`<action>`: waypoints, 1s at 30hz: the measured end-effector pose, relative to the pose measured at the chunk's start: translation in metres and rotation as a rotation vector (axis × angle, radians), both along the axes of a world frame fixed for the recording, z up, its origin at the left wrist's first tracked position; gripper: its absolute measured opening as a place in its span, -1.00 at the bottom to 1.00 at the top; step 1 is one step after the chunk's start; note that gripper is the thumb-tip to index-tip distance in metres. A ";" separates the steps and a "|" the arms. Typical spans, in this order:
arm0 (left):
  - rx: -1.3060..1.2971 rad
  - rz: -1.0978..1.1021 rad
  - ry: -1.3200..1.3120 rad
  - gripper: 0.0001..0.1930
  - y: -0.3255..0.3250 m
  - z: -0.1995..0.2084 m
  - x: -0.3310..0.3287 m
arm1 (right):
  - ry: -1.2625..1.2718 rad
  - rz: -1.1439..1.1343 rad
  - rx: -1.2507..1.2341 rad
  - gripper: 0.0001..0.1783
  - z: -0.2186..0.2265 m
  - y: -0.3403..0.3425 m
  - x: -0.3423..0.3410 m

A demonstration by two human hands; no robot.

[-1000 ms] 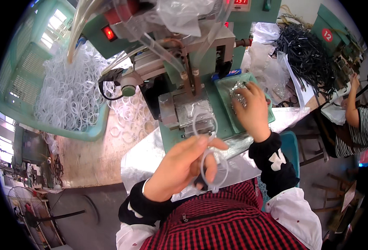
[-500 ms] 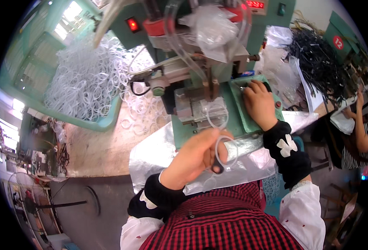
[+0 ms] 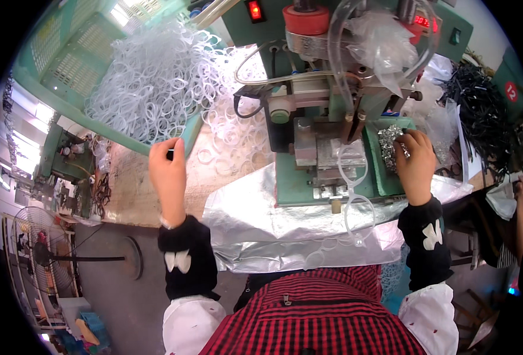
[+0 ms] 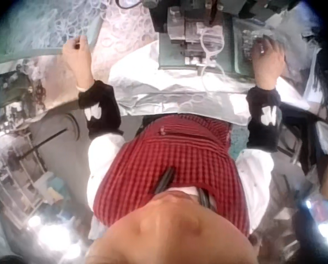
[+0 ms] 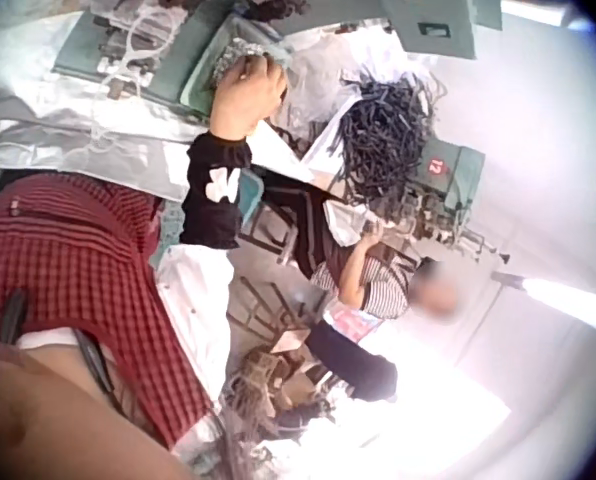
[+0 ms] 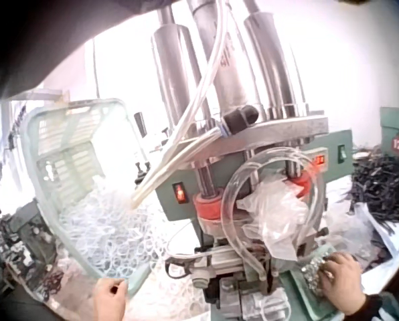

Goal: The person repeatedly picks up a white plastic cable tie and a small metal piece, places them into a green machine, and operates a lever to secure the metal piece onto the tie. The finished items are placed into a green basket.

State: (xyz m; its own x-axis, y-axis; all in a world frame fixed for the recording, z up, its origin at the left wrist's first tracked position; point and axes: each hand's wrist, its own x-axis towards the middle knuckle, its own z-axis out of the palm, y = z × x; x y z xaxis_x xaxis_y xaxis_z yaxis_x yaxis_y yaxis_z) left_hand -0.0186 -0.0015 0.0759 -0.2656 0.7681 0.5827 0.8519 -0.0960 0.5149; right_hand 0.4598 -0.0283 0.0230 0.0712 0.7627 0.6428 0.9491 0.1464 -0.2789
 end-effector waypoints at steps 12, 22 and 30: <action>-0.143 -0.043 -0.042 -0.80 0.076 -0.097 -0.035 | 1.241 0.062 -0.007 -0.81 -0.026 -0.046 0.013; -0.194 -0.227 0.113 -0.79 0.124 -0.162 -0.023 | 1.078 0.436 0.009 -0.84 0.029 -0.013 -0.056; 0.048 -0.194 -0.287 -0.85 0.006 -0.059 0.059 | 1.235 0.490 -0.063 -0.45 0.050 -0.009 -0.101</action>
